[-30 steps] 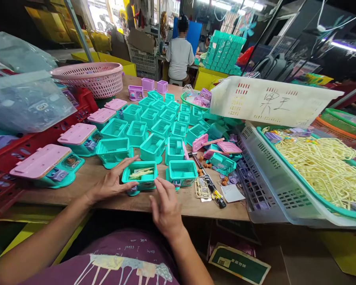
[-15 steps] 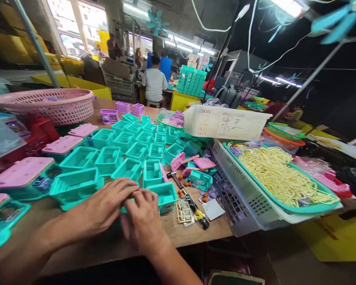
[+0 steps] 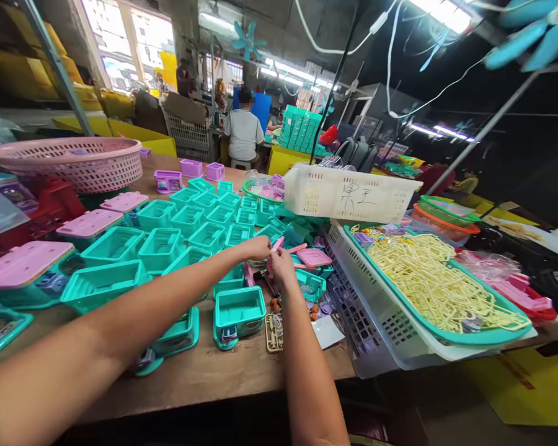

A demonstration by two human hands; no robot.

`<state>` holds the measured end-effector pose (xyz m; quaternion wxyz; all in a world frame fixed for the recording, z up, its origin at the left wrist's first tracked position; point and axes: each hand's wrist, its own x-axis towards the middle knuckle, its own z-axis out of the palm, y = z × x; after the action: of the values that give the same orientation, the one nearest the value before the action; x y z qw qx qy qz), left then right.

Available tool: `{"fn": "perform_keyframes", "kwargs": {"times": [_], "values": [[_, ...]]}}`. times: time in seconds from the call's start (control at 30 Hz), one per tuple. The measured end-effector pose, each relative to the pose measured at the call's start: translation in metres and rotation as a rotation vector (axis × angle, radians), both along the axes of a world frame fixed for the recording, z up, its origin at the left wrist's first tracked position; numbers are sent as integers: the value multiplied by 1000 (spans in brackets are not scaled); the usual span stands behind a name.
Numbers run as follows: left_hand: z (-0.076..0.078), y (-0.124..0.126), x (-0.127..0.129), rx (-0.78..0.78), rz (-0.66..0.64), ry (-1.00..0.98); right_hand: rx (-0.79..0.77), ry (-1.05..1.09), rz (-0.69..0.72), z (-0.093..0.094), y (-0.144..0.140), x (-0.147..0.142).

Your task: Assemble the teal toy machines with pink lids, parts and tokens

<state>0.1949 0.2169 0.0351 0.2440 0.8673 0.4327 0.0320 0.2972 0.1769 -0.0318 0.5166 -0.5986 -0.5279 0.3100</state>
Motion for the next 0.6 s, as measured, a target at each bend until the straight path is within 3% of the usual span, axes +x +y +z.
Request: {"fn": "perform_keyframes", "kwargs": {"times": [0.17,0.23,0.3,0.37,0.47,0.6], "values": [[30,-20,-25,28,-116,-245,99,67,-174,15,-19,8],[39,-35,-52,218,-75,-371,164,122,-131,27,-33,2],[40,-55,-91,483,-46,-456,173,155,60,37,-47,-14],[29,-79,-135,624,-69,-462,112,112,327,42,-61,-40],[-4,-114,-196,515,-31,-364,58,-105,596,34,-77,-91],[-49,-142,-240,466,92,-247,208,-560,512,9,-86,-144]]}}
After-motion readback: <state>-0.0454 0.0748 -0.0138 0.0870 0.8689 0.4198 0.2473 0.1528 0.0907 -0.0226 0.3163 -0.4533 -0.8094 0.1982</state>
